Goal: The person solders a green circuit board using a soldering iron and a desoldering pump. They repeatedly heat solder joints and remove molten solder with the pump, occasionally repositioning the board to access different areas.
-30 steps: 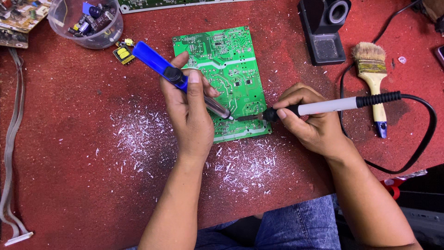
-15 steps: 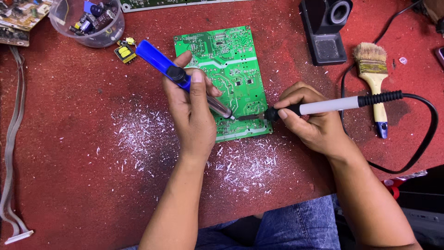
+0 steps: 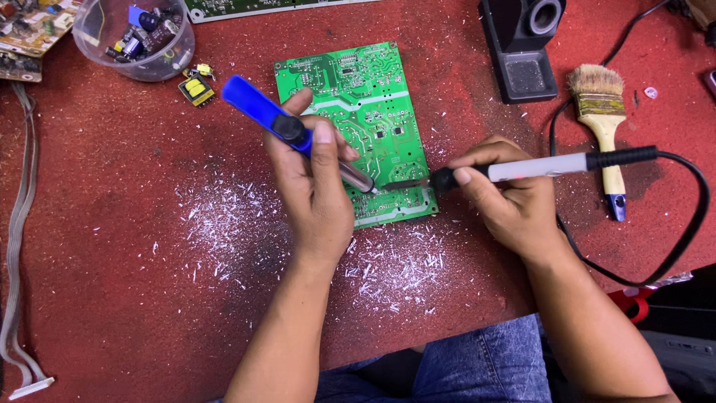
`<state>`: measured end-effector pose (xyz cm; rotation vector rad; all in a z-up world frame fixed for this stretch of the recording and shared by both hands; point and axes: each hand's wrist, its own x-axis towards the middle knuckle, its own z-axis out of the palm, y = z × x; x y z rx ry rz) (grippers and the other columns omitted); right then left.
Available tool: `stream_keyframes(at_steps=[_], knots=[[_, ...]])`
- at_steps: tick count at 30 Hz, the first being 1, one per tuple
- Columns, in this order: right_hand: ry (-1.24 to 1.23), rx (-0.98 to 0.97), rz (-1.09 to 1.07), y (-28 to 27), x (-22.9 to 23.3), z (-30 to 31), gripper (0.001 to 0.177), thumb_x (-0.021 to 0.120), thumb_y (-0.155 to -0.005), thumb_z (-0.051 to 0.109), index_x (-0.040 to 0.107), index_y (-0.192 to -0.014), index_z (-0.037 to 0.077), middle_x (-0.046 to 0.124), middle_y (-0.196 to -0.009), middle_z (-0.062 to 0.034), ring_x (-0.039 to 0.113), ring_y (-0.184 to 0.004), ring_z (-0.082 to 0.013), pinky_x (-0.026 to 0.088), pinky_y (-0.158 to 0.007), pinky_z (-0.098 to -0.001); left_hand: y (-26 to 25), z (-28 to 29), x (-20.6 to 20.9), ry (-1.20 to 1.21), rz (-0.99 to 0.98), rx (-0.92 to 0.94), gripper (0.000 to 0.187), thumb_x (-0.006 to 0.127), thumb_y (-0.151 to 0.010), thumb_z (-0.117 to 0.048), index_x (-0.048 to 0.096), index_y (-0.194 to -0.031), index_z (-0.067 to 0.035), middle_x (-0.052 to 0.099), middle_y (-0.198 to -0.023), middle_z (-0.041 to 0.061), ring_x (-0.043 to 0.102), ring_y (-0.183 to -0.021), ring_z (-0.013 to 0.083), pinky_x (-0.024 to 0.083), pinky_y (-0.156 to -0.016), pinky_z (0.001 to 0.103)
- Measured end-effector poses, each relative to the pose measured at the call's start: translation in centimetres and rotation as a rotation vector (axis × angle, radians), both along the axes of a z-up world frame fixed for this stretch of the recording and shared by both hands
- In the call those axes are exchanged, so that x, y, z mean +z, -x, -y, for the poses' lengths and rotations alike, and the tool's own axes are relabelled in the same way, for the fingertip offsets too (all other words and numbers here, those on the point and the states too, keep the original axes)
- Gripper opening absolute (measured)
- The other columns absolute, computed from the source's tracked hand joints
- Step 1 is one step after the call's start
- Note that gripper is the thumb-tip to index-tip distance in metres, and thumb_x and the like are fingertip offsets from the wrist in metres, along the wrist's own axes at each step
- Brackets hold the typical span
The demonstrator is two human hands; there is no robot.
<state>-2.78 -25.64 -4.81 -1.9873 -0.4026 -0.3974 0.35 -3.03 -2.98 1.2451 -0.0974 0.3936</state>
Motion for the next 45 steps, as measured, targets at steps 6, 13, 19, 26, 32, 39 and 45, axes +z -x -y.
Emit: stream_keyframes(at_steps=[6, 13, 19, 26, 32, 39, 45], knots=[[-0.061, -0.197, 0.013, 0.9, -0.3, 1.1, 0.011, 0.067, -0.107, 0.010, 0.069, -0.111, 0.000, 0.069, -0.103, -0.0118, 0.062, -0.092, -0.0178, 0.047, -0.086, -0.0275, 1.2, 1.3, 0.3, -0.165, 0.121, -0.039, 0.040, 0.045, -0.112, -0.031, 0.042, -0.141, -0.004, 0.054, -0.096, 0.002, 0.057, -0.081, 0.0134, 0.052, -0.082, 0.029], [-0.030, -0.223, 0.078, 0.8, -0.5, 1.4, 0.012, 0.068, -0.108, 0.010, 0.069, -0.109, -0.001, 0.067, -0.098, -0.0129, 0.061, -0.087, -0.0193, 0.047, -0.082, -0.0294, 1.7, 2.1, -1.0, -0.564, 0.379, -0.164, 0.035, 0.046, -0.113, -0.021, 0.047, -0.143, -0.003, 0.063, -0.139, 0.018, 0.067, -0.128, 0.0350, 0.053, -0.115, 0.042], [-0.237, -0.276, 0.211, 0.6, -1.3, 1.2, 0.036, 0.059, -0.110, 0.028, 0.066, -0.106, -0.006, 0.062, -0.083, -0.0166, 0.058, -0.061, -0.0180, 0.044, -0.058, -0.0262, 2.3, -2.4, 2.3, -0.011, 0.136, -0.036, 0.028, 0.059, -0.108, -0.029, 0.061, -0.133, -0.017, 0.053, -0.086, -0.005, 0.043, -0.066, 0.0048, 0.035, -0.059, 0.020], [-0.199, -0.277, 0.233, 1.1, -1.3, 0.6, 0.026, 0.068, -0.106, 0.020, 0.063, -0.118, -0.003, 0.067, -0.097, -0.0226, 0.070, -0.063, -0.0224, 0.049, -0.050, -0.0231, 1.5, -3.8, 6.9, -1.378, -0.510, -0.225, 0.097, 0.094, -0.069, -0.062, 0.045, -0.142, -0.020, 0.057, -0.123, 0.006, 0.065, -0.099, 0.0324, 0.054, -0.082, 0.051], [0.229, -0.070, 0.270, 0.4, -0.3, 0.1, 0.039, 0.084, -0.095, 0.014, 0.066, -0.127, 0.002, 0.076, -0.115, -0.0146, 0.071, -0.100, -0.0253, 0.055, -0.094, -0.0362, 1.4, -2.2, 4.5, -1.700, -0.414, -0.357, 0.134, 0.101, -0.069, -0.041, 0.016, -0.169, -0.011, 0.051, -0.133, 0.020, 0.066, -0.107, 0.0419, 0.059, -0.082, 0.056], [0.395, 0.086, 0.328, -0.1, -0.9, -0.4, 0.074, 0.093, -0.087, 0.028, 0.052, -0.142, -0.001, 0.064, -0.128, -0.0177, 0.060, -0.104, -0.0310, 0.047, -0.099, -0.0428, 1.8, -2.4, 4.4, -1.668, -0.045, -0.123, 0.114, 0.086, -0.081, -0.049, 0.020, -0.168, -0.014, 0.059, -0.140, 0.020, 0.052, -0.132, 0.0425, 0.057, -0.085, 0.054], [0.327, -0.107, 0.387, -0.4, -0.8, -1.8, 0.090, 0.100, -0.085, 0.030, 0.043, -0.150, 0.004, 0.066, -0.129, -0.0164, 0.061, -0.115, -0.0324, 0.046, -0.107, -0.0431, 2.6, -2.7, 4.0, -1.560, 0.247, 0.151, 0.090, 0.087, -0.086, -0.045, 0.044, -0.159, -0.018, 0.071, -0.109, 0.002, 0.055, -0.104, 0.0310, 0.055, -0.064, 0.048]])
